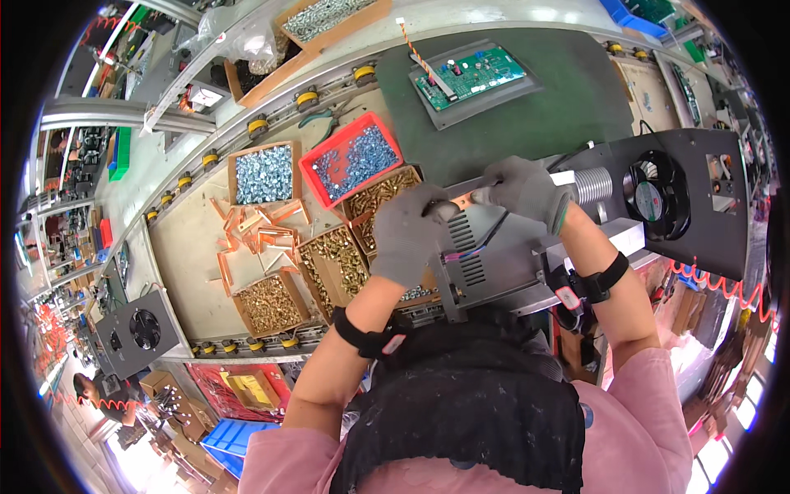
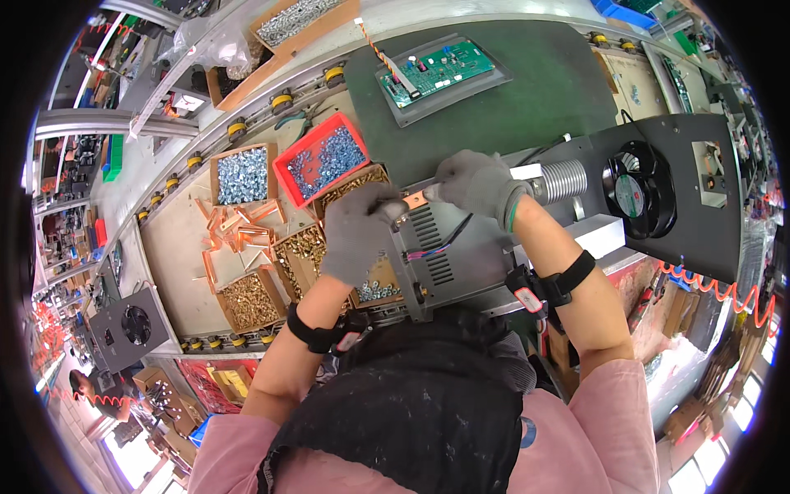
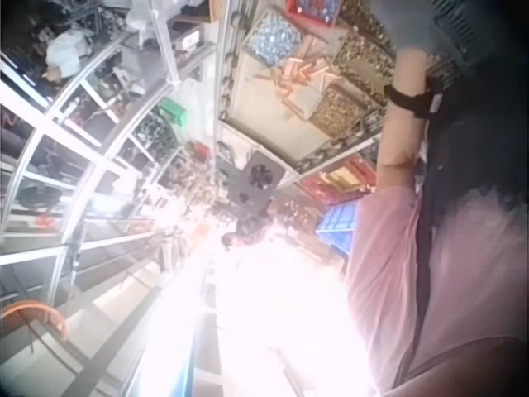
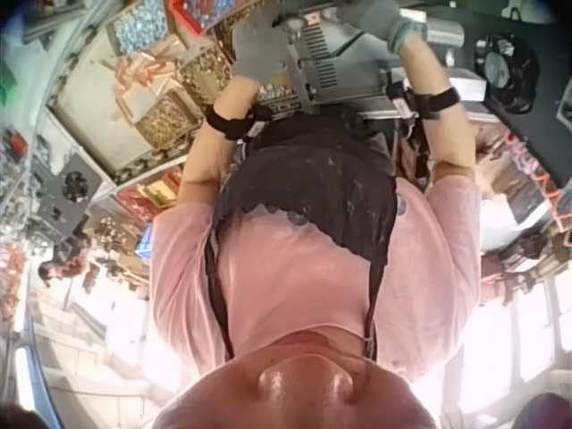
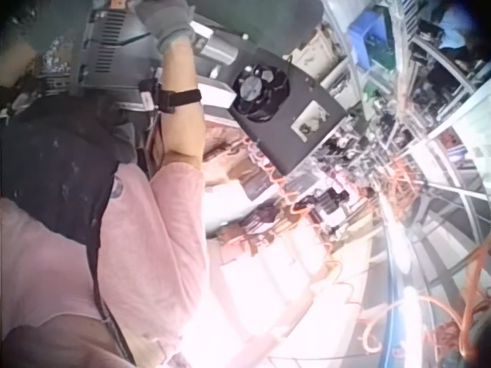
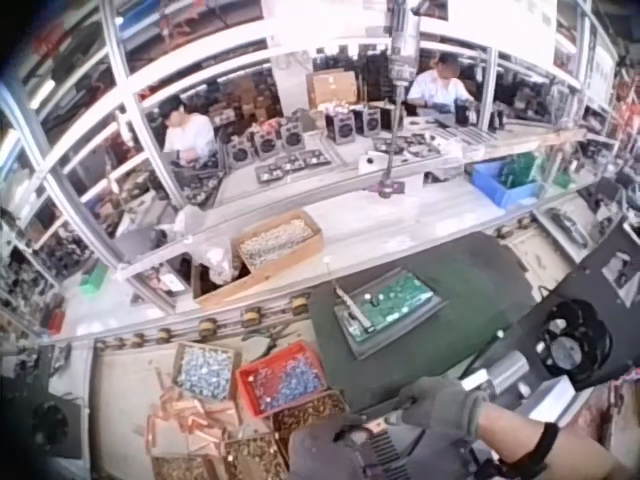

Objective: Assembling electronic components and copper busbars into a solar inverter housing using a pneumatic screwdriver.

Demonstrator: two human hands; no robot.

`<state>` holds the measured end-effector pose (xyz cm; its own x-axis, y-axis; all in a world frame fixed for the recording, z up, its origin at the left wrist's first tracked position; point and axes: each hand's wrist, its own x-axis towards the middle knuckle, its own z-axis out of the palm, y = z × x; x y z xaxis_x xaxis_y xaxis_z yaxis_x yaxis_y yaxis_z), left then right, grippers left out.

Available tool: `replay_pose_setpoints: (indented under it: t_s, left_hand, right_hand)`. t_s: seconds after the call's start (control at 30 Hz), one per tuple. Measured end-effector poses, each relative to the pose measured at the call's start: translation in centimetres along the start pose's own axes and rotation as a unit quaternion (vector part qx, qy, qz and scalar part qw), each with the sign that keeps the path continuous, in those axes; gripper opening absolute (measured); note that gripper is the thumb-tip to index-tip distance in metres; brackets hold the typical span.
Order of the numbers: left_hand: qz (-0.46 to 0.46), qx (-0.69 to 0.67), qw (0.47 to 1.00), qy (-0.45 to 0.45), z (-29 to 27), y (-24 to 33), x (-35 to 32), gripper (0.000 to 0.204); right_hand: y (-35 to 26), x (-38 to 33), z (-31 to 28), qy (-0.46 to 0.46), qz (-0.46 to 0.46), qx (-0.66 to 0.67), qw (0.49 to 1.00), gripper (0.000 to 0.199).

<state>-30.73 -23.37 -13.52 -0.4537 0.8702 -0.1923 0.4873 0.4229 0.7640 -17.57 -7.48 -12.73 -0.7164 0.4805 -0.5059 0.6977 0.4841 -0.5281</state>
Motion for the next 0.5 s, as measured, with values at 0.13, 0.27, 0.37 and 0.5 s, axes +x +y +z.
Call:
replay_pose_setpoints:
  t_s: [0.13,0.27,0.37,0.5]
  left_hand:
    - [0.019,-0.093,0.995,0.008,-0.1,1.5,0.2,0.021]
    - [-0.068,-0.107,0.991,-0.038,1.0,1.2,0.8,0.019]
    - [-0.016,0.015,0.999,-0.043,1.2,1.7,2.0,0.018]
    - [-0.045,0.065,0.992,-0.096,1.7,2.2,3.1,0.018]
  right_hand:
    - [0.1,0.0,-0.9,-0.016,0.021,-0.004,1.0,0.035]
    - [0.5,0.1,-1.0,-0.022,0.022,0.0,1.0,0.035]
    - [0.5,-0.2,-1.3,-0.016,0.022,-0.021,0.999,0.036]
    - [0.8,-0.3,-1.8,-0.058,0.034,0.002,0.998,0.035]
